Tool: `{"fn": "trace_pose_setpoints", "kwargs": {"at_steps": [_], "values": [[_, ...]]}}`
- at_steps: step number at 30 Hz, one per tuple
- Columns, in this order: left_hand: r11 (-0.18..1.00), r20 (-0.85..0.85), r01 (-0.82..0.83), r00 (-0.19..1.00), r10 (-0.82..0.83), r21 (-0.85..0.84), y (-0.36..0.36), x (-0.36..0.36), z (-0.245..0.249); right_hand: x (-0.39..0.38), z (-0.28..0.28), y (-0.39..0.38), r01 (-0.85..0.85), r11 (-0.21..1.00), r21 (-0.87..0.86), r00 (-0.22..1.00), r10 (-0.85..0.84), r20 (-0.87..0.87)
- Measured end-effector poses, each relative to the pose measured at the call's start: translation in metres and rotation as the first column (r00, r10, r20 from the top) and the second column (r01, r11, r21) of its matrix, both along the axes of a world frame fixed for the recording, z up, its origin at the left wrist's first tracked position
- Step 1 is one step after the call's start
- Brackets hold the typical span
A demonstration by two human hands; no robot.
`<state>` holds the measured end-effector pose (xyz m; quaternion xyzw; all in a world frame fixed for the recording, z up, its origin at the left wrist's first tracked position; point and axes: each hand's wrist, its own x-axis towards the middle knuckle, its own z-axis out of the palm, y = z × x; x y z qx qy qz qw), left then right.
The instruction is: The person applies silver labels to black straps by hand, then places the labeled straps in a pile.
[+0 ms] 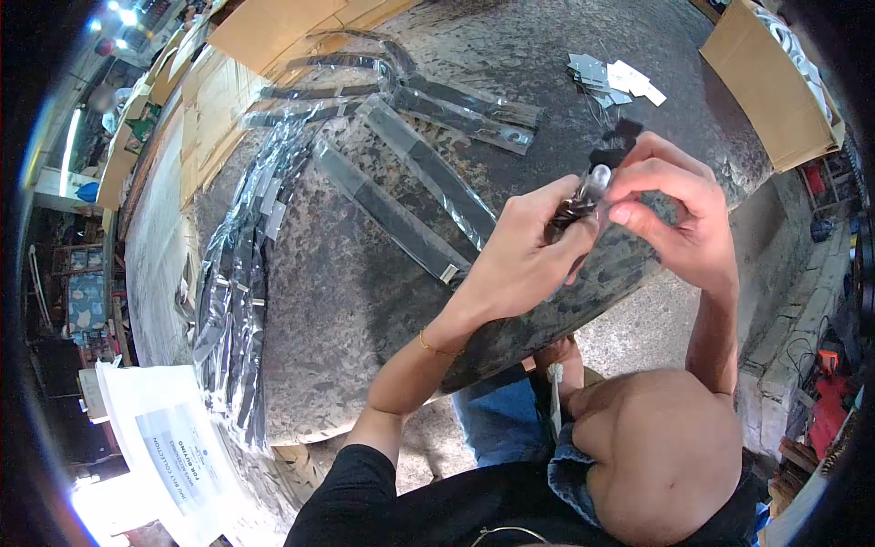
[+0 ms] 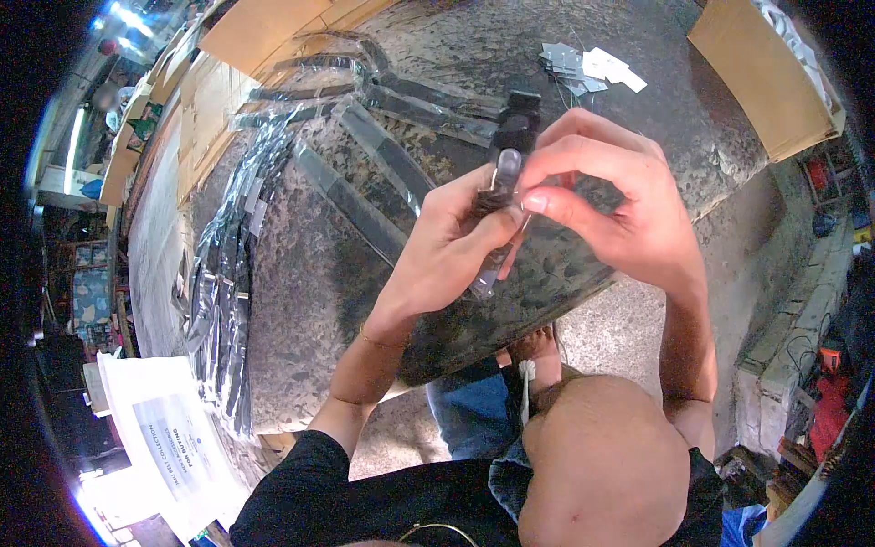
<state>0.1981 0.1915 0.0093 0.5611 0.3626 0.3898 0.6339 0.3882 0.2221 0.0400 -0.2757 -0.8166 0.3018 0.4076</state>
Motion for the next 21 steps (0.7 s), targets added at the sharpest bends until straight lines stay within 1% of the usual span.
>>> {"fn": "trace_pose_setpoints", "kwargs": {"at_steps": [1, 2, 3, 5, 6, 8, 9, 10, 11, 12, 13, 14, 15, 16, 17, 18, 19, 20, 21], "values": [[1.0, -0.036, 0.011, 0.999, -0.01, 0.006, 0.0, 0.0, 0.0, 0.002, 0.003, 0.001, -0.019, 1.0, 0.012, 0.999, 0.018, 0.047], [1.0, -0.036, 0.011, 0.999, -0.011, 0.008, 0.0, 0.0, 0.0, 0.005, 0.004, 0.002, -0.038, 0.999, 0.024, 0.995, 0.035, 0.093], [0.999, -0.034, 0.031, 0.999, -0.031, 0.023, -0.001, 0.0, 0.0, 0.007, 0.003, 0.003, -0.038, 0.999, 0.024, 0.995, 0.035, 0.093], [0.998, -0.031, 0.052, 0.998, -0.051, 0.042, -0.001, 0.0, 0.0, 0.009, 0.0, 0.004, -0.002, 1.0, -0.013, 1.0, 0.001, -0.018], [0.996, -0.011, 0.085, 0.996, -0.085, 0.016, -0.001, 0.0, 0.0, 0.009, -0.001, 0.004, -0.001, 1.0, -0.009, 1.0, 0.001, -0.017], [0.993, 0.017, 0.119, 0.993, -0.119, -0.004, 0.002, 0.0, -0.003, 0.009, -0.001, 0.003, 0.087, 0.996, -0.025, 0.972, -0.09, -0.217], [0.979, -0.023, 0.204, 0.979, -0.204, 0.016, 0.004, -0.001, -0.008, 0.011, 0.001, 0.005, 0.094, 0.995, -0.015, 0.96, -0.095, -0.264], [0.957, -0.065, 0.289, 0.956, -0.286, 0.035, 0.007, -0.002, -0.012, 0.011, 0.002, 0.006, 0.097, 0.995, -0.008, 0.961, -0.096, -0.259], [0.953, -0.07, 0.301, 0.951, -0.302, -0.018, 0.007, -0.002, -0.014, 0.01, 0.002, 0.009, 0.19, 0.982, 0.011, 0.912, -0.172, -0.372], [0.952, -0.063, 0.306, 0.95, -0.306, -0.007, 0.008, -0.003, -0.016, 0.01, 0.004, 0.01, 0.281, 0.959, 0.021, 0.845, -0.237, -0.479], [0.943, -0.114, 0.328, 0.94, -0.322, 0.046, 0.009, -0.005, -0.02, 0.012, 0.01, 0.01, 0.338, 0.94, 0.036, 0.863, -0.295, -0.41], [0.931, -0.165, 0.351, 0.929, -0.332, 0.101, 0.012, -0.007, -0.021, 0.016, 0.016, 0.012, 0.343, 0.938, 0.052, 0.867, -0.295, -0.401], [0.909, -0.323, 0.344, 0.91, -0.26, 0.236, 0.015, -0.01, -0.02, 0.02, 0.022, 0.014, 0.35, 0.923, 0.161, 0.894, -0.277, -0.354], [0.903, -0.312, 0.345, 0.914, -0.261, 0.255, 0.017, -0.011, -0.019, 0.024, 0.03, 0.016, 0.346, 0.898, 0.27, 0.917, -0.262, -0.302], [0.95, -0.304, 0.277, 0.926, -0.223, 0.147, 0.019, -0.012, -0.019, 0.028, 0.039, 0.016, 0.344, 0.893, 0.29, 0.921, -0.261, -0.291], [0.978, -0.3, 0.204, 0.936, -0.184, 0.035, 0.021, -0.014, -0.019, 0.03, 0.051, 0.015, 0.319, 0.92, 0.229, 0.933, -0.262, -0.248], [0.971, -0.324, 0.206, 0.933, -0.158, 0.119, 0.024, -0.016, -0.019, 0.031, 0.062, 0.013, 0.295, 0.941, 0.165, 0.943, -0.259, -0.209], [0.969, -0.32, 0.203, 0.935, -0.149, 0.141, 0.025, -0.018, -0.02, 0.032, 0.07, 0.013, 0.272, 0.957, 0.102, 0.952, -0.252, -0.173], [0.969, -0.31, 0.171, 0.944, -0.11, 0.177, 0.026, -0.02, -0.021, 0.031, 0.076, 0.015, 0.318, 0.928, 0.193, 0.94, -0.283, -0.19]]}}
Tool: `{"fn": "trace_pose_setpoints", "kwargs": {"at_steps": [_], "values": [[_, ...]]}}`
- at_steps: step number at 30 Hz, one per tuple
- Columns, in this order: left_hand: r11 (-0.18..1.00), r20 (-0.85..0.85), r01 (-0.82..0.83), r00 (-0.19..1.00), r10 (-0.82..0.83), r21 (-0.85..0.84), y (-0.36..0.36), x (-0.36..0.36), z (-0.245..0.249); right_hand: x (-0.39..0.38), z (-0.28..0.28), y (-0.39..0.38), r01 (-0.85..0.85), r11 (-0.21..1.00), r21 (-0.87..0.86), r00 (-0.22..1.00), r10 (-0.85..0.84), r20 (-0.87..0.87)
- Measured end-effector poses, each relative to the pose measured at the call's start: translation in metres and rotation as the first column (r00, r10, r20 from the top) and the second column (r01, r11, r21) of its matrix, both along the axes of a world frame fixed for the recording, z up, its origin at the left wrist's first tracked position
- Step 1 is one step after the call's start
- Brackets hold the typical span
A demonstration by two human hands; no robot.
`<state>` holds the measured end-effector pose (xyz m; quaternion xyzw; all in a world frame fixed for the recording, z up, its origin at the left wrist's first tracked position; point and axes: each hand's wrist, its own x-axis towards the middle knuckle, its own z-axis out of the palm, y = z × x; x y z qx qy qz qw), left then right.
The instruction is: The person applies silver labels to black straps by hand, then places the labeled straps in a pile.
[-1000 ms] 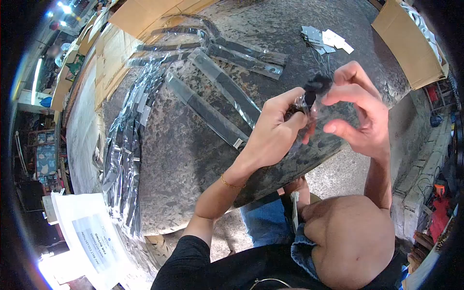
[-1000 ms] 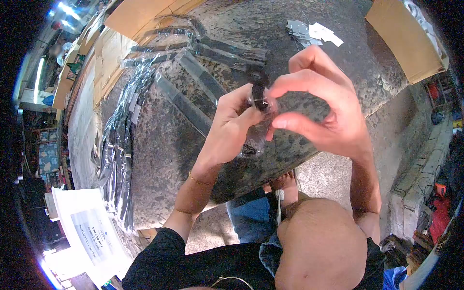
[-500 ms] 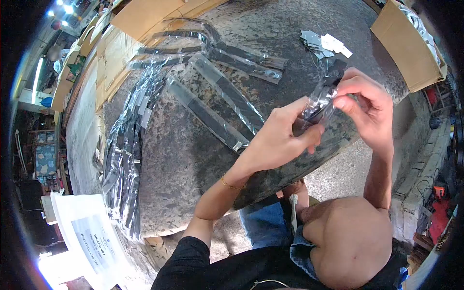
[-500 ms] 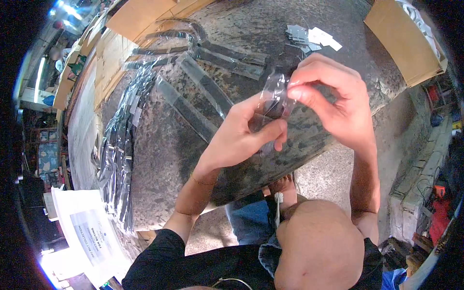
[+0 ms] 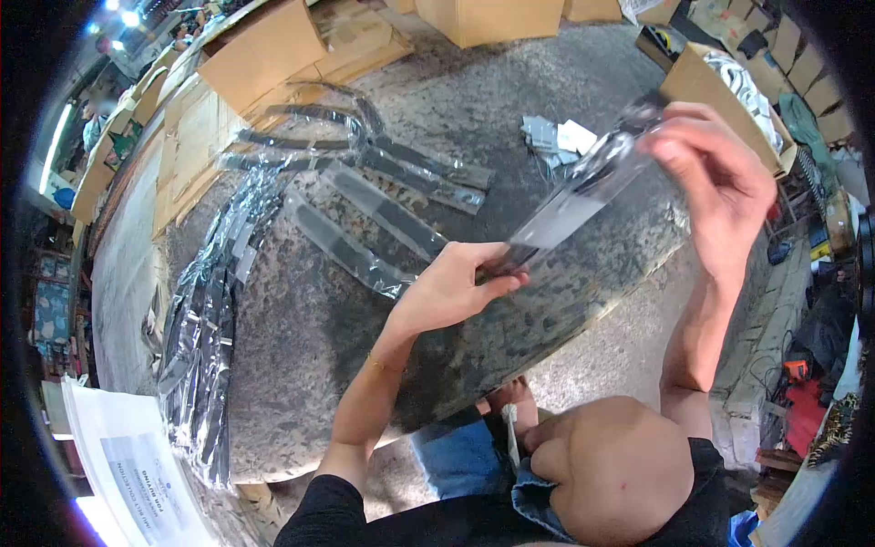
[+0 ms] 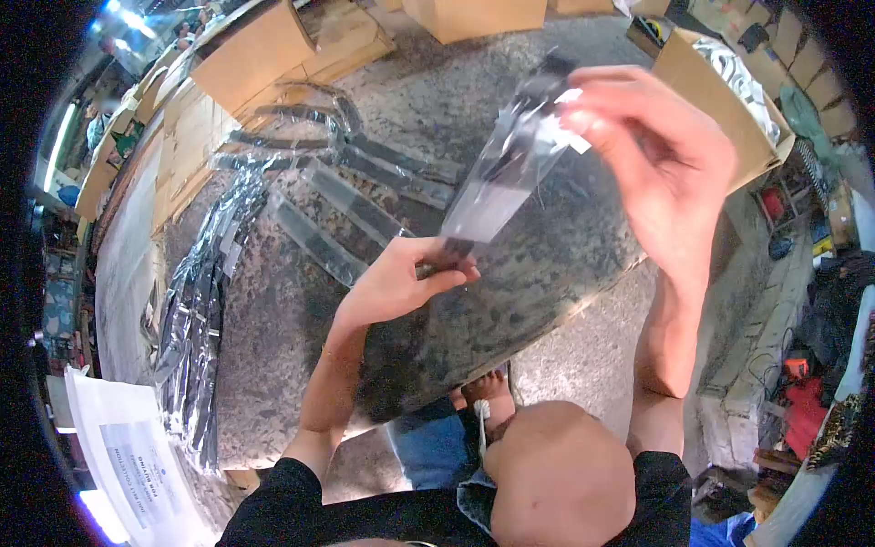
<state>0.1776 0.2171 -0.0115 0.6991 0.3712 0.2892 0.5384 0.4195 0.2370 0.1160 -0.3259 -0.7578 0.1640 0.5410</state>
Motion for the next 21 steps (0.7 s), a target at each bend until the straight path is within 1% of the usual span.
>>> {"fn": "trace_pose_setpoints", "kwargs": {"at_steps": [1, 2, 3, 4, 5, 6, 7, 8, 9, 10, 11, 12, 13, 14, 16, 17, 18, 19, 20, 21], "values": [[0.999, 0.016, -0.034, 0.999, 0.034, 0.036, 0.0, -0.002, 0.001, -0.002, 0.005, 0.001, -0.007, 1.0, 0.025, 1.0, 0.007, 0.003], [0.998, 0.048, -0.057, 0.997, 0.057, 0.003, 0.0, -0.002, 0.004, -0.005, 0.01, 0.0, 0.002, 1.0, 0.009, 0.996, -0.001, -0.094], [0.997, 0.051, -0.073, 0.996, 0.072, 0.02, -0.001, -0.004, 0.005, -0.01, 0.015, -0.002, 0.003, 1.0, -0.013, 0.982, -0.006, -0.19], [0.996, -0.018, -0.037, 0.999, 0.039, 0.087, -0.002, -0.007, 0.005, -0.015, 0.025, -0.007, 0.06, 0.992, -0.11, 0.998, -0.058, 0.024], [0.988, -0.098, 0.003, 0.995, 0.012, 0.152, -0.002, -0.011, 0.006, -0.018, 0.03, -0.007, 0.042, 0.995, -0.09, 0.999, -0.041, 0.013], [0.994, -0.04, -0.061, 0.997, 0.064, 0.09, -0.005, -0.01, 0.005, -0.02, 0.034, -0.006, 0.024, 0.999, -0.028, 0.998, -0.026, -0.061], [0.99, -0.052, -0.076, 0.995, 0.083, 0.123, -0.01, -0.011, 0.014, -0.023, 0.038, -0.004, 0.009, 0.999, 0.04, 0.991, -0.004, -0.134], [0.993, 0.051, -0.086, 0.995, 0.082, 0.077, -0.017, -0.012, 0.022, -0.029, 0.041, -0.002, -0.024, 0.998, 0.055, 0.976, 0.035, -0.215], [0.996, 0.153, -0.082, 0.985, 0.078, 0.025, -0.021, -0.013, 0.03, -0.03, 0.049, -0.003, -0.033, 0.997, 0.077, 0.973, 0.05, -0.226], [0.993, 0.102, -0.092, 0.991, 0.084, 0.077, -0.021, -0.014, 0.033, -0.031, 0.059, -0.004, -0.003, 0.999, 0.046, 0.989, 0.01, -0.148], [0.99, 0.096, -0.101, 0.991, 0.092, 0.093, -0.023, -0.015, 0.042, -0.032, 0.07, -0.004, 0.03, 0.999, 0.02, 0.997, -0.028, -0.066], [0.99, 0.167, -0.132, 0.979, 0.121, 0.056, -0.025, -0.016, 0.055, -0.03, 0.084, 0.001, 0.002, 0.996, 0.091, 0.998, 0.004, -0.069], [0.987, 0.237, -0.159, 0.96, 0.15, 0.02, -0.027, -0.017, 0.07, -0.034, 0.097, 0.004, -0.012, 0.993, 0.114, 0.997, 0.02, -0.074], [0.988, 0.259, -0.146, 0.958, 0.127, 0.055, -0.031, -0.02, 0.089, -0.04, 0.112, 0.005, -0.048, 0.983, 0.178, 0.992, 0.067, -0.106], [0.977, 0.24, -0.178, 0.96, 0.146, 0.114, -0.03, -0.026, 0.117, -0.049, 0.144, 0.012, -0.083, 0.941, 0.327, 0.98, 0.138, -0.146], [0.969, 0.225, -0.196, 0.961, 0.159, 0.151, -0.03, -0.029, 0.131, -0.05, 0.162, 0.017, -0.099, 0.931, 0.351, 0.976, 0.159, -0.146], [0.935, 0.061, -0.243, 0.97, 0.235, 0.257, -0.033, -0.033, 0.149, -0.05, 0.18, 0.022, -0.121, 0.923, 0.366, 0.967, 0.193, -0.168], [0.923, 0.063, -0.26, 0.965, 0.253, 0.284, -0.034, -0.036, 0.164, -0.051, 0.198, 0.025, -0.142, 0.913, 0.383, 0.955, 0.228, -0.19], [0.869, 0.018, -0.322, 0.94, 0.341, 0.377, -0.035, -0.037, 0.178, -0.056, 0.212, 0.029, -0.197, 0.902, 0.384, 0.949, 0.273, -0.156], [0.803, -0.018, -0.374, 0.902, 0.431, 0.463, -0.036, -0.038, 0.19, -0.062, 0.226, 0.023, -0.174, 0.909, 0.378, 0.977, 0.208, -0.05]]}}
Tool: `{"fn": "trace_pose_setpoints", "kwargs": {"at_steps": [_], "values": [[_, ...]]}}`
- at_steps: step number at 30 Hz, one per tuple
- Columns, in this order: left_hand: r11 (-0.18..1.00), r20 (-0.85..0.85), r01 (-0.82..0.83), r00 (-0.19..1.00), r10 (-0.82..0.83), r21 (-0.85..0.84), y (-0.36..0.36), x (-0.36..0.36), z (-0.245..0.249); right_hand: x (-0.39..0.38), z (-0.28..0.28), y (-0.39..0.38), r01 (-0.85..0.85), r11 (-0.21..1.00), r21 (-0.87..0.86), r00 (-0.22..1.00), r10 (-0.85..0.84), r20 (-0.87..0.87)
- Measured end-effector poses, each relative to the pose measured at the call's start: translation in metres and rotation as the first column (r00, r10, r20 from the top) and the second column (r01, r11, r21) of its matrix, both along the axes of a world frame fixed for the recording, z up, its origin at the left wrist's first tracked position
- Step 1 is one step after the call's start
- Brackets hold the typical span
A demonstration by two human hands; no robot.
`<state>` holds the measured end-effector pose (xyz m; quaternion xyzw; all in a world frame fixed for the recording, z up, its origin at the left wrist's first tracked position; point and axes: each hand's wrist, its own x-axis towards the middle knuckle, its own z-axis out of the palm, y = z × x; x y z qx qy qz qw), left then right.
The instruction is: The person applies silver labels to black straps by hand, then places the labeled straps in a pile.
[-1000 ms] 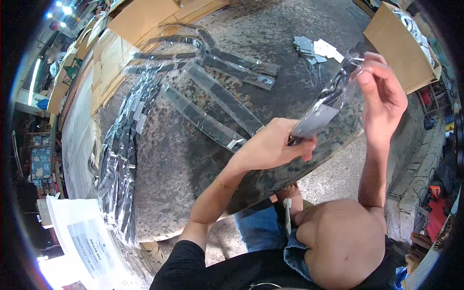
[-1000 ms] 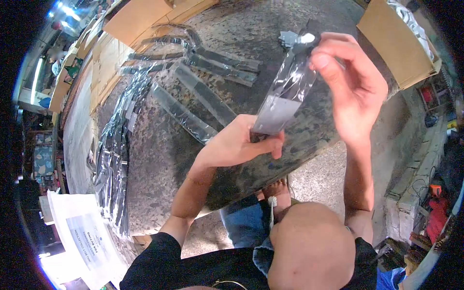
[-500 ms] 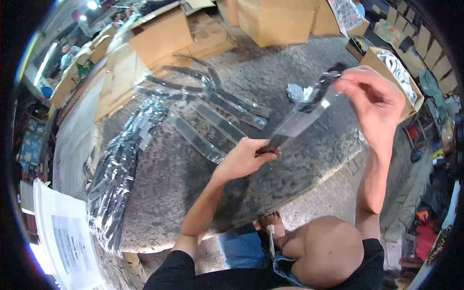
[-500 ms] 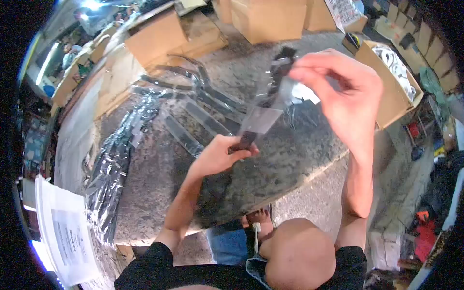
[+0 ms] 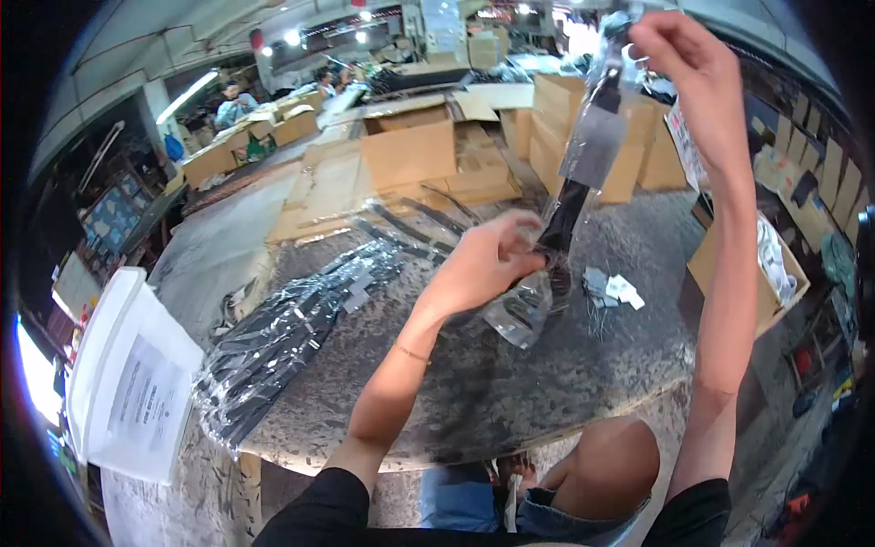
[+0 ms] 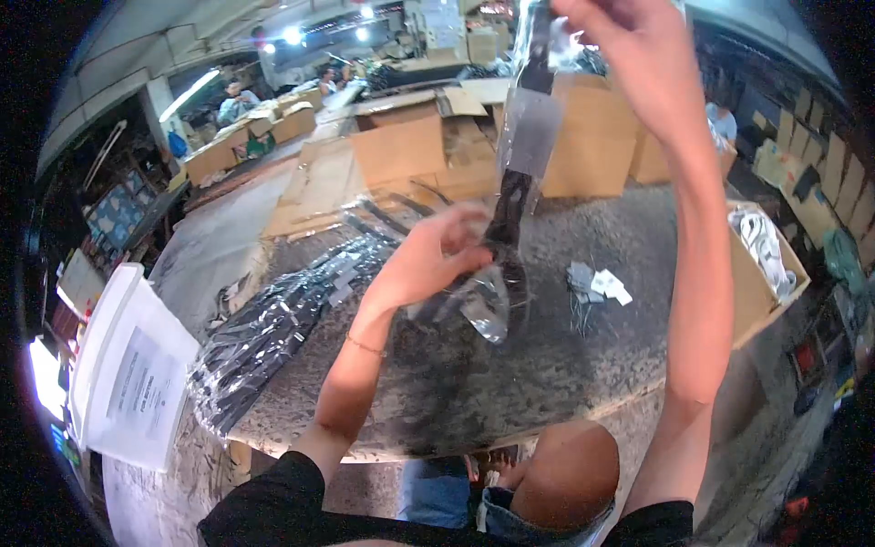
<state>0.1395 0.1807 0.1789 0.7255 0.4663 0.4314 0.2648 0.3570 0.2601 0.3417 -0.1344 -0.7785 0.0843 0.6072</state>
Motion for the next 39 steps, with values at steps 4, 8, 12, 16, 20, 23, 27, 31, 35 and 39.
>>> {"fn": "trace_pose_setpoints", "kwargs": {"at_steps": [4, 8, 12, 16, 20, 23, 27, 31, 35, 39], "values": [[0.98, 0.445, 0.102, 0.879, -0.17, 0.172, 0.008, 0.011, 0.04, -0.033, 0.017, 0.011, -0.008, 1.0, 0.017, 0.979, 0.005, 0.205], [0.967, 0.677, 0.225, 0.695, -0.243, 0.118, 0.019, 0.021, 0.076, -0.065, 0.017, 0.004, -0.091, 0.987, -0.132, 0.969, 0.118, 0.217], [0.961, 0.741, 0.257, 0.625, -0.247, 0.104, 0.019, 0.014, 0.088, -0.07, 0.022, 0.007, -0.054, 0.994, -0.093, 0.97, 0.075, 0.232], [0.976, 0.709, 0.197, 0.676, -0.203, 0.092, 0.005, 0.007, 0.095, -0.06, 0.023, -0.002, -0.181, 0.933, -0.312, 0.918, 0.274, 0.286], [0.986, 0.633, 0.159, 0.758, -0.156, 0.053, 0.0, -0.002, 0.093, -0.056, 0.014, 0.0, -0.22, 0.93, -0.294, 0.908, 0.305, 0.286], [0.99, 0.582, 0.133, 0.802, -0.136, 0.048, -0.012, -0.004, 0.092, -0.058, 0.005, 0.004, -0.264, 0.948, -0.178, 0.958, 0.28, 0.068], [0.994, 0.528, 0.083, 0.843, -0.104, 0.064, -0.019, -0.005, 0.092, -0.062, 0.003, 0.0, -0.327, 0.935, -0.135, 0.942, 0.334, 0.026], [0.992, 0.416, 0.027, 0.906, -0.077, 0.126, -0.019, 0.0, 0.088, -0.062, 0.003, -0.026, -0.312, 0.913, -0.264, 0.9, 0.373, 0.227], [0.953, 0.219, -0.166, 0.97, 0.11, 0.255, -0.021, 0.005, 0.08, -0.046, 0.004, -0.016, -0.2, 0.971, -0.129, 0.937, 0.228, 0.266], [0.688, -0.011, -0.367, 0.878, 0.479, 0.626, -0.011, 0.008, 0.071, -0.045, 0.003, -0.014, -0.204, 0.979, -0.018, 0.942, 0.201, 0.271]]}}
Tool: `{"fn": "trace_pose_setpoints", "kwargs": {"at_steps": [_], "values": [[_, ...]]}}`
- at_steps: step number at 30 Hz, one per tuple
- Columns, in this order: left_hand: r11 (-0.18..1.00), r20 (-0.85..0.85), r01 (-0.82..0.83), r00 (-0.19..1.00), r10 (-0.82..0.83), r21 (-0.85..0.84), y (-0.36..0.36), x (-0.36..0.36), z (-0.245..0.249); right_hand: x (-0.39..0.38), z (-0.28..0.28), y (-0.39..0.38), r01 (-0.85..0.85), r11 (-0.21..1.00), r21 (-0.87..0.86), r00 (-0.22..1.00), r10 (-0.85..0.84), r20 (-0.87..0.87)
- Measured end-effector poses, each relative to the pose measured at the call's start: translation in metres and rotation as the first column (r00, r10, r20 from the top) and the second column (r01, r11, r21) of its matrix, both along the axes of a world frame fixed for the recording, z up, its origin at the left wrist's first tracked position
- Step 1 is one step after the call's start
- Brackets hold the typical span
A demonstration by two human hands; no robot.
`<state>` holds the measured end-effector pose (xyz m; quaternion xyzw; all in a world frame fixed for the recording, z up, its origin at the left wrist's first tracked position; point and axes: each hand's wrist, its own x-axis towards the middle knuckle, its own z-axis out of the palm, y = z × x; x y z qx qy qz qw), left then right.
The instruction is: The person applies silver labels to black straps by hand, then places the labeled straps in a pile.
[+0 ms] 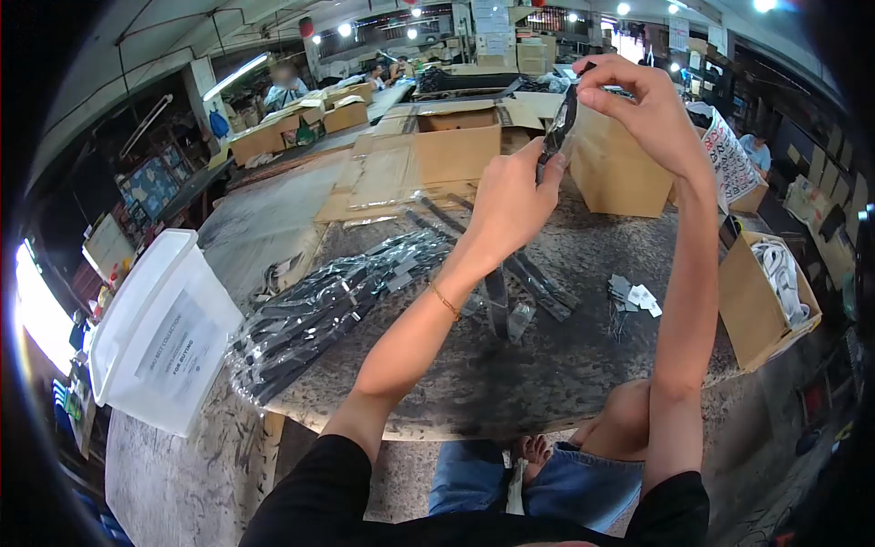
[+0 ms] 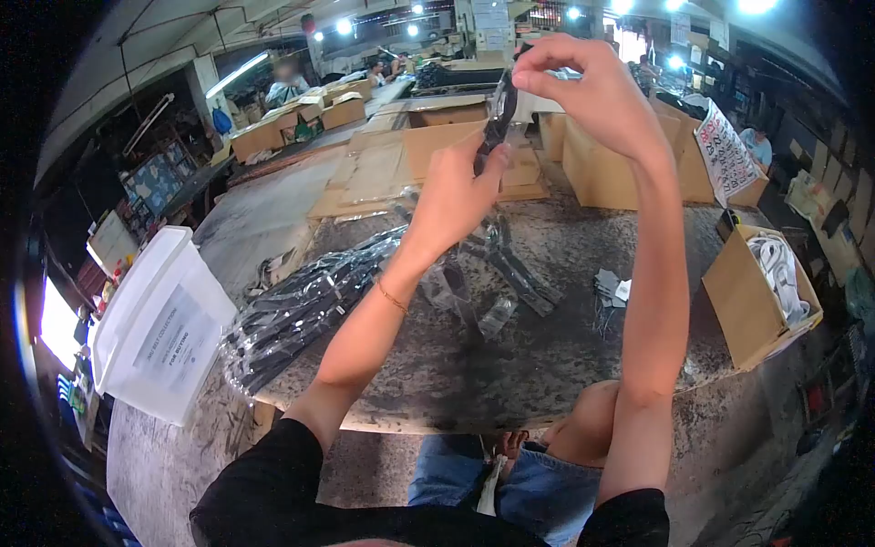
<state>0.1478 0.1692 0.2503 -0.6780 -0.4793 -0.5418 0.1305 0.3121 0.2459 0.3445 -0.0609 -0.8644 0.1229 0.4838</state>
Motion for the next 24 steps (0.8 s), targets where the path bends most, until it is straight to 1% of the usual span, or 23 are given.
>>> {"fn": "trace_pose_setpoints", "kwargs": {"at_steps": [1, 2, 3, 4, 5, 6, 7, 9, 10, 12, 13, 14, 15, 16, 17, 18, 19, 21, 22, 23, 24], "values": [[1.0, 0.0, 0.005, 1.0, -0.005, 0.004, -0.001, 0.001, 0.0, -0.001, -0.001, 0.003, -0.03, 0.996, 0.081, 0.997, 0.035, -0.067], [0.999, 0.019, -0.016, 1.0, 0.017, -0.034, -0.002, 0.003, 0.001, 0.001, -0.002, 0.005, -0.078, 0.991, -0.105, 0.995, 0.071, -0.072], [0.997, 0.038, -0.038, 0.998, 0.041, -0.072, -0.006, 0.005, 0.004, 0.0, -0.002, 0.005, -0.075, 0.992, -0.099, 0.995, 0.068, -0.072], [0.997, 0.04, -0.036, 0.998, 0.039, -0.067, -0.011, 0.006, 0.008, -0.002, -0.004, 0.007, -0.133, 0.986, -0.097, 0.988, 0.125, -0.087], [0.964, 0.193, 0.162, 0.974, -0.121, -0.213, -0.016, 0.006, 0.013, -0.004, -0.006, 0.01, -0.191, 0.977, -0.094, 0.978, 0.182, -0.102], [0.874, 0.361, 0.367, 0.899, -0.246, -0.319, -0.02, 0.005, 0.016, -0.005, -0.007, 0.012, -0.235, 0.962, -0.137, 0.97, 0.223, -0.101], [0.875, 0.362, 0.366, 0.899, -0.246, -0.316, -0.02, 0.003, 0.016, -0.005, -0.008, 0.013, -0.237, 0.962, -0.134, 0.969, 0.225, -0.099], [0.815, 0.426, 0.459, 0.855, -0.296, -0.354, -0.022, -0.001, 0.017, -0.005, -0.012, 0.013, -0.386, 0.889, -0.246, 0.922, 0.367, -0.122], [0.816, 0.427, 0.459, 0.854, -0.297, -0.35, -0.023, -0.002, 0.017, -0.007, -0.015, 0.015, -0.386, 0.89, -0.244, 0.922, 0.368, -0.119], [0.819, 0.447, 0.461, 0.846, -0.291, -0.34, -0.026, -0.003, 0.016, -0.011, -0.019, 0.018, -0.575, 0.749, -0.33, 0.818, 0.54, -0.199], [0.821, 0.447, 0.461, 0.846, -0.291, -0.337, -0.027, -0.006, 0.015, -0.01, -0.018, 0.018, -0.575, 0.749, -0.329, 0.817, 0.542, -0.195], [0.76, 0.503, 0.563, 0.783, -0.366, -0.325, -0.026, -0.011, 0.012, -0.009, -0.017, 0.019, -0.69, 0.6, -0.405, 0.719, 0.633, -0.286], [0.688, 0.557, 0.659, 0.709, -0.432, -0.305, -0.026, -0.015, 0.009, -0.009, -0.014, 0.017, -0.779, 0.427, -0.46, 0.608, 0.695, -0.384], [0.689, 0.558, 0.66, 0.707, -0.434, -0.3, -0.028, -0.02, 0.006, -0.009, -0.014, 0.013, -0.719, 0.49, -0.493, 0.683, 0.63, -0.37], [0.616, 0.632, 0.742, 0.616, -0.47, -0.264, -0.029, -0.024, 0.004, -0.007, -0.013, 0.008, -0.717, 0.492, -0.494, 0.685, 0.63, -0.366], [0.536, 0.699, 0.815, 0.516, -0.496, -0.221, -0.029, -0.027, 0.003, -0.005, -0.012, 0.001, -0.61, 0.586, -0.533, 0.77, 0.596, -0.227], [0.534, 0.699, 0.816, 0.514, -0.498, -0.22, -0.029, -0.031, 0.001, -0.005, -0.011, -0.004, -0.493, 0.673, -0.551, 0.835, 0.543, -0.084], [0.51, 0.751, 0.839, 0.46, -0.473, -0.193, -0.028, -0.036, -0.001, -0.015, -0.012, -0.012, -0.5, 0.673, -0.545, 0.83, 0.552, -0.08], [0.51, 0.751, 0.838, 0.46, -0.473, -0.192, -0.028, -0.037, -0.001, -0.021, -0.011, -0.018, -0.413, 0.757, -0.506, 0.894, 0.443, -0.066], [0.546, 0.717, 0.803, 0.524, -0.459, -0.237, -0.028, -0.038, 0.0, -0.025, -0.011, -0.022, -0.315, 0.827, -0.466, 0.943, 0.327, -0.059], [0.582, 0.68, 0.764, 0.586, -0.442, -0.28, -0.029, -0.038, 0.001, -0.026, -0.011, -0.02, -0.317, 0.825, -0.468, 0.943, 0.328, -0.059]]}}
